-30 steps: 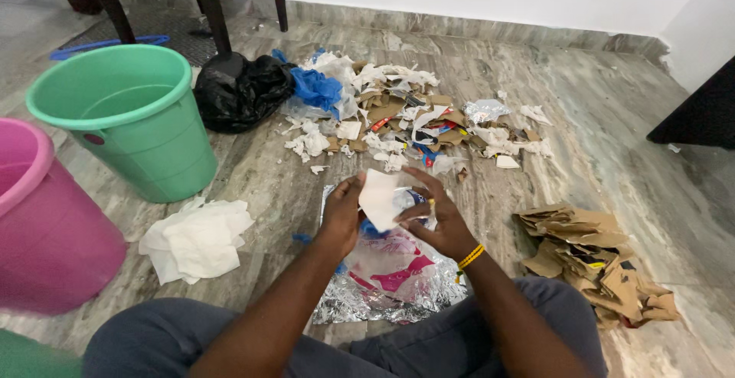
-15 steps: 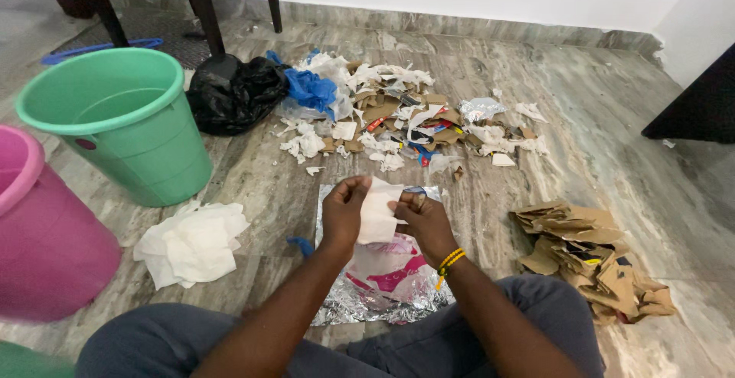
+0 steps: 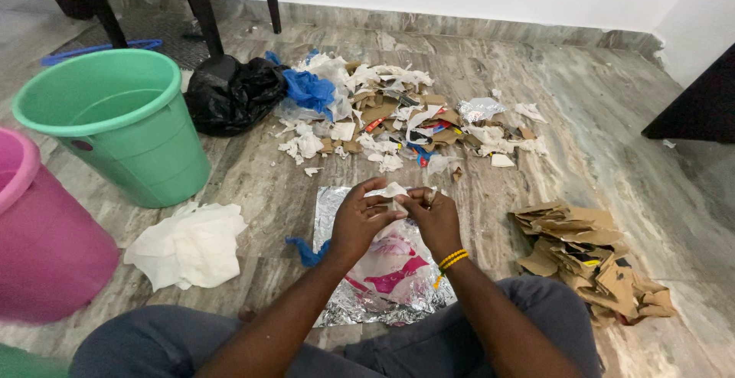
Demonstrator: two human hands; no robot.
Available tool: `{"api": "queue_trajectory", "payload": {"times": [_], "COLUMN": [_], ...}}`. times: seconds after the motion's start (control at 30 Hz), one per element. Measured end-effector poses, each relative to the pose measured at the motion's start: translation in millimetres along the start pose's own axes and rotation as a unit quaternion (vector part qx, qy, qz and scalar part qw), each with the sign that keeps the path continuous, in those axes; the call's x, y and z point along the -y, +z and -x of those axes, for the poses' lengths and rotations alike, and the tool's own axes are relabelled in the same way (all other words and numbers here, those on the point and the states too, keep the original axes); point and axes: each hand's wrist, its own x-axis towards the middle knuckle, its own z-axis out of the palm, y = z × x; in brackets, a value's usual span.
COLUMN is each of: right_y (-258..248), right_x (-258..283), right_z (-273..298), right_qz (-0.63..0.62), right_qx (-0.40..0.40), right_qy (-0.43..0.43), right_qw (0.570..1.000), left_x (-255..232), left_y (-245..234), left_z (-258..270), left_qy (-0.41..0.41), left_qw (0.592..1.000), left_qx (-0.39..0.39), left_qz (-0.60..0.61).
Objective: The person sits on the floor and sorts through a pile of mixed waste, separating white paper pieces from cardboard and plastic. They repeatedly pick up paper, fold it, and place it into a neat stack, while leaving other materials aside.
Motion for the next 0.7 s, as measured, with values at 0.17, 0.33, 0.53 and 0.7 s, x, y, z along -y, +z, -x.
{"api": "queue_trajectory", "payload": {"times": [0.17, 0.33, 0.53, 0.7], "right_y": [5, 3, 6, 9], "right_x": [5, 13, 14, 7], "right_z": [2, 3, 6, 4], "right_qz": [-0.068, -0.094, -0.003, 0.011], "right_qx": [0.039, 0.05, 0.066, 0.037], "right_qy": [0.006, 0.014, 0.004, 0.013], "right_qw": [0.997, 0.994, 0.998, 0.999], "left_x": [-3, 3, 6, 10], "left_y": [0, -8, -10, -11], "left_z": [-3, -3, -2, -3], "left_qy": [0.014, -0.065, -0.111, -0.146], "left_qw": [0.997, 0.987, 0.988, 0.978], "left_qx": [-0.039, -0.031, -0.04, -0.051], "left_qz": [-0.064, 0.146, 0.098, 0.137]}}
